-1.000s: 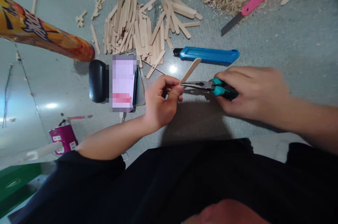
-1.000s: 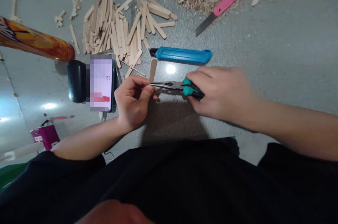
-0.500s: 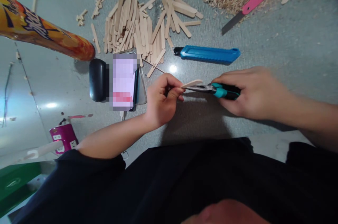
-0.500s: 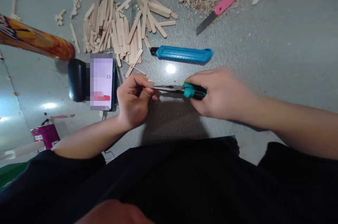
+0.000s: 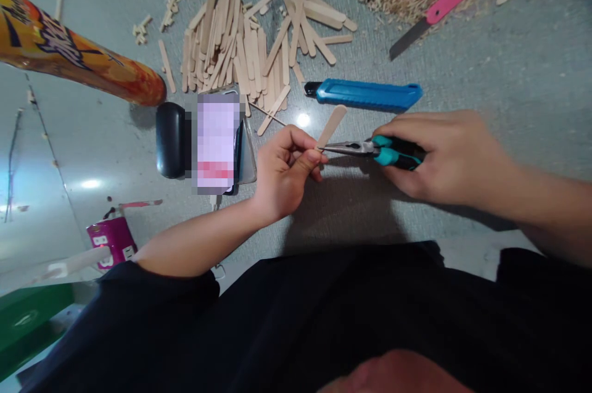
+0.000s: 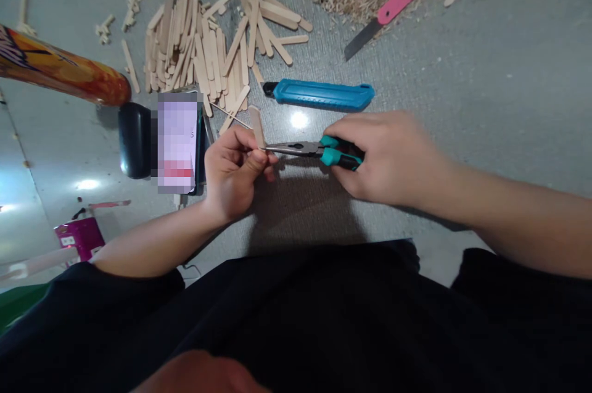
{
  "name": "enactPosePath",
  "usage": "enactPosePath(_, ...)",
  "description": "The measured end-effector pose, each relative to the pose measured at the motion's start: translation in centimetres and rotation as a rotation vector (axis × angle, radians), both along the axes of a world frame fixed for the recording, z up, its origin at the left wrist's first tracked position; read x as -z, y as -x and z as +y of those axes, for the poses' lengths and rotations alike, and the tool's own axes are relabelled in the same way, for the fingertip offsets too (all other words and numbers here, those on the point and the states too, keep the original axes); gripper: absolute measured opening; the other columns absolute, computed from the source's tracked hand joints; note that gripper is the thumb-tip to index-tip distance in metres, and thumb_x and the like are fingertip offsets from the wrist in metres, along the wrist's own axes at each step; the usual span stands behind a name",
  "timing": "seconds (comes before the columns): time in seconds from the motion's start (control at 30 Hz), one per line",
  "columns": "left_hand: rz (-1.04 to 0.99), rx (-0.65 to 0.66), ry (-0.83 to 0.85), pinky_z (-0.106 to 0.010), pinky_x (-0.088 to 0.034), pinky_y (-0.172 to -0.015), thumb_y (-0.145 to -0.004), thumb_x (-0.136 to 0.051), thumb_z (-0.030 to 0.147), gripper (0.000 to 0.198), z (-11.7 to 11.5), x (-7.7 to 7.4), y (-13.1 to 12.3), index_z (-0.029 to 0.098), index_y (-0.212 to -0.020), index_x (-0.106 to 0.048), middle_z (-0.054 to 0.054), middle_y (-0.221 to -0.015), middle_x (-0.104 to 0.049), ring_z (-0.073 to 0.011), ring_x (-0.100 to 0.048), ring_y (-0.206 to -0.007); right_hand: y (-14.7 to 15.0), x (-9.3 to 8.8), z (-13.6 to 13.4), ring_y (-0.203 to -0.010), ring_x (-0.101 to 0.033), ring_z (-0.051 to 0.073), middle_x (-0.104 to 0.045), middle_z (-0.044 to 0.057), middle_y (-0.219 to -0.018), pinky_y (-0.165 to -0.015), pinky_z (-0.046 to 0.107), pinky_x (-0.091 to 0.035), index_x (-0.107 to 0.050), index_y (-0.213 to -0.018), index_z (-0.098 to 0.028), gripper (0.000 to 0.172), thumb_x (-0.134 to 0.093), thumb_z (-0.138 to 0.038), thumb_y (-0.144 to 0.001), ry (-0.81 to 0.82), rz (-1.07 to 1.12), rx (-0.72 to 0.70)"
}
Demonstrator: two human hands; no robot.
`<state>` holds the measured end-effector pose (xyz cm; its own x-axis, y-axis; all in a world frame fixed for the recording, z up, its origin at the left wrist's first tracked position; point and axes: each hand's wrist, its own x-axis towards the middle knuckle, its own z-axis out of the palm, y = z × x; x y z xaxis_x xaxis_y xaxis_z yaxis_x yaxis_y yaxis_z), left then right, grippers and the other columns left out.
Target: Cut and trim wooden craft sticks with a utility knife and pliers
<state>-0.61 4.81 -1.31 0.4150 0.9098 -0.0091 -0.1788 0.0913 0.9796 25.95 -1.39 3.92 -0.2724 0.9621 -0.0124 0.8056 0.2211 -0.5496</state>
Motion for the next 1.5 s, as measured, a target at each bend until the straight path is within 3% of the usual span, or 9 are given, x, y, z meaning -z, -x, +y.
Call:
enactPosePath(0.17,-0.002,0.042,0.087,-0.022,-0.056,-0.046,-0.094,-0.098,0.07,0.062,0.2,-0.1,0.2,0.025,-0.089,-0.056,0.004,-0.074,-0.076,-0.0092,-0.063,-0.048,0.1,0.5,-0.2,-0.095,-0.082,0.037,-0.086,0.011,-0.106,-0.079,0.049,-0.058,-0.081,-0.116,-0.031,0.025,-0.068,-0.032,-0.094,-0.056,-0.102,0.045)
enactPosePath(0.43,-0.01,-0.045,0.108,-0.02,-0.05,-0.043,-0.091,-0.099,0.073,0.066,0.4,0.5,0.1,0.025,-0.09,-0.054,0.005,-0.076,-0.075,-0.0057,-0.058,-0.045,-0.5,0.4,0.7,-0.101,-0.083,0.041,-0.088,0.015,-0.114,-0.086,0.051,-0.058,-0.08,-0.116,-0.03,0.023,-0.071,-0.03,-0.095,-0.053,-0.076,0.145)
enactPosePath(0.73,0.063,-0.099,0.024,-0.02,-0.053,-0.044,-0.095,-0.098,0.068,0.056,-0.2,0.0,0.1,0.023,-0.092,-0.066,0.001,-0.076,-0.078,-0.0078,-0.065,-0.05,-0.6,0.6,0.9,-0.087,-0.08,0.034,-0.085,0.013,-0.098,-0.076,0.045,-0.056,-0.08,-0.107,-0.023,0.021,-0.067,-0.029,-0.092,-0.09,-0.025,-0.033)
enactPosePath(1.13,0.03,-0.147,-0.025,-0.016,-0.052,-0.046,-0.094,-0.101,0.06,0.047,0.0,-0.5,-0.2,0.019,-0.091,-0.079,0.001,-0.073,-0.08,-0.0055,-0.064,-0.048,-0.8,0.8,0.9,-0.074,-0.074,0.029,-0.082,0.004,-0.093,-0.07,0.045,-0.056,-0.079,-0.108,-0.031,0.017,-0.071,-0.032,-0.094,-0.086,0.053,-0.018)
enactPosePath(1.3,0.052,-0.156,-0.024,-0.018,-0.052,-0.047,-0.093,-0.102,0.062,0.047,-0.1,-0.2,-0.2,0.02,-0.091,-0.08,0.001,-0.073,-0.08,-0.0063,-0.064,-0.049,-0.8,0.7,0.8,-0.08,-0.078,0.032,-0.083,0.004,-0.093,-0.074,0.047,-0.058,-0.081,-0.108,-0.033,0.018,-0.07,-0.031,-0.094,-0.049,0.038,-0.002)
enactPosePath(1.5,0.029,-0.174,-0.127,-0.017,-0.05,-0.046,-0.1,-0.098,0.052,0.036,-0.4,0.1,-0.2,0.02,-0.094,-0.082,0.001,-0.074,-0.079,-0.0063,-0.065,-0.05,-0.7,0.7,0.8,-0.077,-0.076,0.029,-0.084,0.006,-0.091,-0.07,0.043,-0.055,-0.083,-0.109,-0.028,0.018,-0.071,-0.029,-0.094,-0.073,0.057,-0.034)
